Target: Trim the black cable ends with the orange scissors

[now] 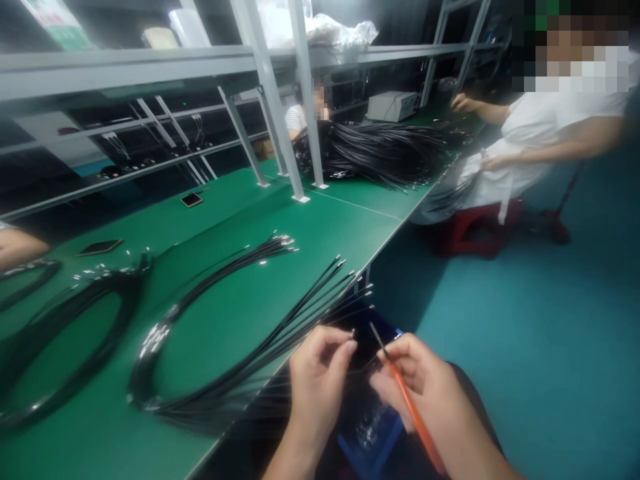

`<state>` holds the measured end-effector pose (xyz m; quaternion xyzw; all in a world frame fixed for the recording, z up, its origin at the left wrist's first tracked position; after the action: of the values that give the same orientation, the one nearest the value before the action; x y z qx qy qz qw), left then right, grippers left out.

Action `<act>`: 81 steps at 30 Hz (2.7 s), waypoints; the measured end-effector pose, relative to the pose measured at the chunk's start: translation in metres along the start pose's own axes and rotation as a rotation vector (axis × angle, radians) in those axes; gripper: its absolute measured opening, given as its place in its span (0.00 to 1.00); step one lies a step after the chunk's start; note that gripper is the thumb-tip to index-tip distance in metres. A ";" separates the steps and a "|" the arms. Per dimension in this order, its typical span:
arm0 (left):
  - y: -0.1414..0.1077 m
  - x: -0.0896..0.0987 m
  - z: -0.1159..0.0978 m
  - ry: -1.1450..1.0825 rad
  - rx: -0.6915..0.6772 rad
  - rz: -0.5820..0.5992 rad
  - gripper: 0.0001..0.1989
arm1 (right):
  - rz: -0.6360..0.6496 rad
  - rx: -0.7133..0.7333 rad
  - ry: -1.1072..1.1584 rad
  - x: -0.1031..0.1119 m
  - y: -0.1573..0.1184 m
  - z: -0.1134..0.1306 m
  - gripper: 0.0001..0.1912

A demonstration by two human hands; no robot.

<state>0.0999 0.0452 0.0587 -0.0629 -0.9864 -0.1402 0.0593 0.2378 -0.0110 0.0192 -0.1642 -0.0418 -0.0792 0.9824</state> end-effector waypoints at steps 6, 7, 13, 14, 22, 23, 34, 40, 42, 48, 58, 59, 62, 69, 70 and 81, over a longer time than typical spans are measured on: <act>-0.004 -0.009 -0.010 0.095 -0.102 0.055 0.03 | -0.299 0.350 0.179 0.016 0.004 0.031 0.18; -0.005 -0.011 -0.011 0.103 -0.102 0.069 0.04 | -0.302 0.391 0.191 0.013 0.006 0.035 0.17; -0.009 -0.011 -0.009 0.092 -0.066 0.086 0.05 | -0.217 0.374 0.332 -0.005 0.015 0.031 0.13; -0.010 -0.010 -0.009 0.077 -0.060 0.080 0.05 | -0.160 0.336 0.400 -0.010 0.016 0.027 0.14; -0.008 -0.002 -0.011 0.073 -0.041 0.031 0.04 | -0.003 0.213 0.652 -0.024 0.016 0.015 0.21; -0.007 -0.002 -0.013 0.091 -0.052 0.032 0.04 | -0.035 0.220 0.631 -0.020 0.016 0.015 0.21; -0.008 -0.013 -0.014 0.128 -0.005 0.217 0.04 | -0.164 0.323 0.525 0.006 0.017 0.035 0.15; -0.008 -0.011 -0.024 0.160 -0.112 0.139 0.05 | -0.149 0.267 0.566 0.004 0.015 0.023 0.14; -0.008 -0.012 -0.024 0.169 -0.119 0.128 0.05 | -0.126 0.238 0.572 0.001 0.015 0.021 0.15; -0.009 -0.012 -0.022 0.193 -0.091 0.118 0.06 | -0.128 0.218 0.562 -0.001 0.015 0.020 0.16; -0.002 -0.009 -0.004 -0.046 0.147 0.131 0.07 | -0.098 0.226 0.500 -0.003 0.013 0.023 0.18; -0.002 -0.009 0.001 -0.111 0.204 0.141 0.07 | -0.086 0.231 0.481 -0.001 0.012 0.024 0.18; -0.003 -0.006 0.012 -0.309 0.335 0.182 0.09 | 0.053 0.225 0.400 0.001 0.009 0.027 0.18; -0.001 0.000 0.015 -0.486 0.355 0.223 0.08 | 0.709 -0.040 0.478 -0.024 -0.009 0.010 0.22; -0.001 0.000 0.016 -0.494 0.360 0.224 0.08 | 0.724 -0.063 0.473 -0.025 -0.009 0.008 0.22; 0.005 0.001 0.017 -0.398 0.337 0.253 0.07 | 0.636 -0.047 0.566 -0.015 -0.002 0.005 0.19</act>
<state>0.0976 0.0545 0.0436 -0.2010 -0.9723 0.0492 -0.1087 0.2226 -0.0086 0.0233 -0.1632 0.2842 0.1849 0.9265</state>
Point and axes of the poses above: each hand's wrist, its own y-axis towards the middle knuckle, its own x-axis out of the back of the hand, z = x × y, the point moved 8 cm from there along y, towards the middle knuckle, and after that the axes turned 8 degrees about -y, right-handed, at the moved point
